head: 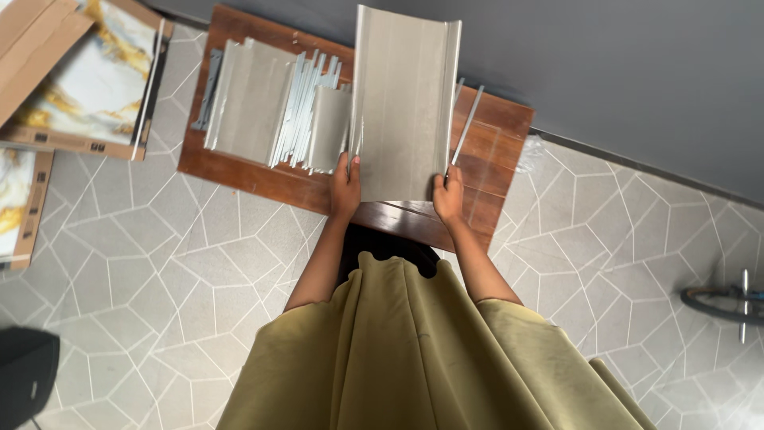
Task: The person assembles metal furniture components on a wooden table. They insert metal rods into a bracket, then slide a plastic sheet over the rods, repeating the process with additional parts.
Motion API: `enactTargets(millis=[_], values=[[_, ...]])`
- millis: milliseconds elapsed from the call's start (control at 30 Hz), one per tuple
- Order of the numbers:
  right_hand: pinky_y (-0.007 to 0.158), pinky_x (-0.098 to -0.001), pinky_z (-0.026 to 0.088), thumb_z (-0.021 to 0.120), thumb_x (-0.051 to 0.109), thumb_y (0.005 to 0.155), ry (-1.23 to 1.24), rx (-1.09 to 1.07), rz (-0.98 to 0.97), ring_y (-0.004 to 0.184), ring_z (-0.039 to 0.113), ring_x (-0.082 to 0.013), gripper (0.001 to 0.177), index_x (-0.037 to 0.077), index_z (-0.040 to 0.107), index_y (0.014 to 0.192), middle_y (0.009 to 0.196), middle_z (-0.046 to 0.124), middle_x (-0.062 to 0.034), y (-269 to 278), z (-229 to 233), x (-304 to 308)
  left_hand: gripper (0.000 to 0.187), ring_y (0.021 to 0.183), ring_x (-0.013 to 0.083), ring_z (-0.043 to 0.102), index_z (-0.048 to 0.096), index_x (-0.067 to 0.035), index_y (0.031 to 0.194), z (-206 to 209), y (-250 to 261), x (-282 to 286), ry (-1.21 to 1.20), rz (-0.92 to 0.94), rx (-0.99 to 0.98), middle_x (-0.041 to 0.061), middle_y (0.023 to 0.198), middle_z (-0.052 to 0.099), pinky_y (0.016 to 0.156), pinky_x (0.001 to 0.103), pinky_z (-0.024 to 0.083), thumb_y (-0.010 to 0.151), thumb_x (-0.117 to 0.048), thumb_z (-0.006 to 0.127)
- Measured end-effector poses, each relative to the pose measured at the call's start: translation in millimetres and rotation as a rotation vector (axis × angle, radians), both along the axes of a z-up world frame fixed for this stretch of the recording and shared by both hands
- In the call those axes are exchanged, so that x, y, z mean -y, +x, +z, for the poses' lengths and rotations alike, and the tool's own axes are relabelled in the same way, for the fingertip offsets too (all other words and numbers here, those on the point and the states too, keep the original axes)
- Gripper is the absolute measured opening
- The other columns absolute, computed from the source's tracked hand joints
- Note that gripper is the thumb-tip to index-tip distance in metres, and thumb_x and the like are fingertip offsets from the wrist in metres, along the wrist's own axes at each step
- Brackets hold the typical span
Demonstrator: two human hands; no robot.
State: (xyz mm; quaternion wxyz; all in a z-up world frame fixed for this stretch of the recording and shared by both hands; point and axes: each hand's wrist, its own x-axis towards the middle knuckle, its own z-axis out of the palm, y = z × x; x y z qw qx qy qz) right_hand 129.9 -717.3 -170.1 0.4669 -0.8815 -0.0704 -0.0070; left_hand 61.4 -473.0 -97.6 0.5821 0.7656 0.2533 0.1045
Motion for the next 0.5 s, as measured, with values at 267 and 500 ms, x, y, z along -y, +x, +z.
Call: enactTargets(millis=[267, 500], values=[[0.073, -0.0399, 0.052, 0.068, 0.011, 0.083, -0.056, -0.253, -0.026, 0.074, 0.063, -0.0267, 0.018, -0.004, 0.066, 0.094, 0.084, 0.066, -0.016, -14, -25, -68, 0.025, 0.084, 0.0267, 0.069, 0.061, -0.001, 0.121, -37, -31, -69, 0.141, 0.127, 0.091, 0.016, 0.097, 0.071, 0.076, 0.039, 0.053, 0.106, -0.022, 0.06], [0.067, -0.028, 0.048, 0.063, 0.002, 0.088, 0.151, -0.276, -0.053, 0.072, 0.058, -0.009, 0.011, -0.002, 0.07, 0.095, 0.074, 0.065, -0.0029, -25, -72, -172, 0.041, 0.086, 0.0288, 0.071, 0.051, -0.007, 0.133, -45, -40, -189, 0.15, 0.135, -0.036, 0.015, 0.093, 0.07, 0.078, 0.041, 0.056, 0.097, -0.015, 0.068]])
